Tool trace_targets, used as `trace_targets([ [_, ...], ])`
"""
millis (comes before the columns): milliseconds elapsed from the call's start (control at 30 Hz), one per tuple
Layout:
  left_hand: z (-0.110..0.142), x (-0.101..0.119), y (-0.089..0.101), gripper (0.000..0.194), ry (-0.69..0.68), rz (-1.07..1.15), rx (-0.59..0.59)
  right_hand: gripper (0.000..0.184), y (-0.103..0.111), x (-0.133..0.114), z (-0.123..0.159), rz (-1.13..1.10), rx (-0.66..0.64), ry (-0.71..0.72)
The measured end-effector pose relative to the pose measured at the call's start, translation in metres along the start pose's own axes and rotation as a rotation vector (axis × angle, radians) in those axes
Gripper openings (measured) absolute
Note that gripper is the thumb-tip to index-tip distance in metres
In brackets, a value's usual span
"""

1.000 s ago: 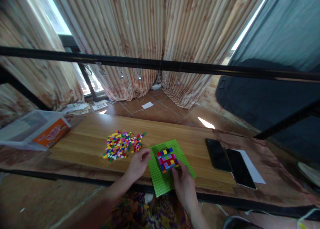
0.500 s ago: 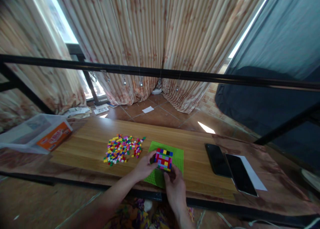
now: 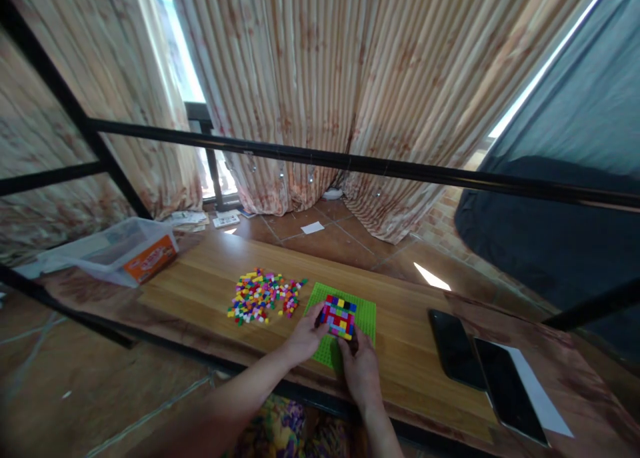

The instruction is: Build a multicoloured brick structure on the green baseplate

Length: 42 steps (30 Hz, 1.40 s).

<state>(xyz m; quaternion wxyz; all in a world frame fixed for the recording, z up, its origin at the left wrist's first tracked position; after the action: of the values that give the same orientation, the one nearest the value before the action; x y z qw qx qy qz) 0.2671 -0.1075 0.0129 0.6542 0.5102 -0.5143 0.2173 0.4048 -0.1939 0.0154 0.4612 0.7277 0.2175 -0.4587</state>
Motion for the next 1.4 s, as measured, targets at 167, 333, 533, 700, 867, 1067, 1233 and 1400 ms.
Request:
trace_targets([
  [167, 0.007, 0.006, 0.006, 0.050, -0.033, 0.085, 0.042, 0.048, -0.001, 0.002, -0.004, -0.024, -0.023, 0.012],
  [333, 0.038, 0.009, 0.037, 0.043, -0.037, 0.037, 0.119, 0.056, 0.003, 0.014, 0.009, -0.089, 0.004, -0.069],
  [533, 0.088, -0.014, 0.151, 0.035, -0.097, -0.251, 0.463, 0.047, -0.021, -0.043, 0.044, -0.011, 0.089, 0.024],
  [700, 0.092, -0.056, 0.215, 0.045, 0.092, -0.560, 0.693, 0.046, -0.099, -0.114, 0.018, 0.035, -0.098, 0.274],
  [867, 0.068, -0.070, 0.204, 0.051, 0.141, -0.738, 0.619, 0.060, -0.140, -0.111, -0.050, 0.151, 0.007, 0.292],
  [1067, 0.056, -0.071, 0.188, 0.064, 0.230, -0.780, 0.565, 0.065, -0.167, -0.086, -0.079, 0.225, 0.011, 0.233],
  [1233, 0.045, -0.068, 0.177, 0.068, 0.293, -0.753, 0.516, 0.059, -0.184, -0.100, -0.061, 0.197, -0.057, 0.247],
  [1400, 0.036, -0.066, 0.165, 0.067, 0.325, -0.725, 0.507, 0.058, -0.192, -0.110, -0.054, 0.094, -0.047, 0.191],
])
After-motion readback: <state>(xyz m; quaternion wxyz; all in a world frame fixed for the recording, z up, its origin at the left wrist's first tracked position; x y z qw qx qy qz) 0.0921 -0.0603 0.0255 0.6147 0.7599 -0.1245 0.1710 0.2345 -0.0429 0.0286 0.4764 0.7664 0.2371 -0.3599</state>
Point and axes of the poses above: each hand's wrist, its own z-axis away from the middle knuckle, its own y-axis out of the back of the hand, x = y × z, the point moved 9 cm from there along -z, towards the middle knuckle, and after that the axes turned 3 degrees about -z, right-handed, at the moved point
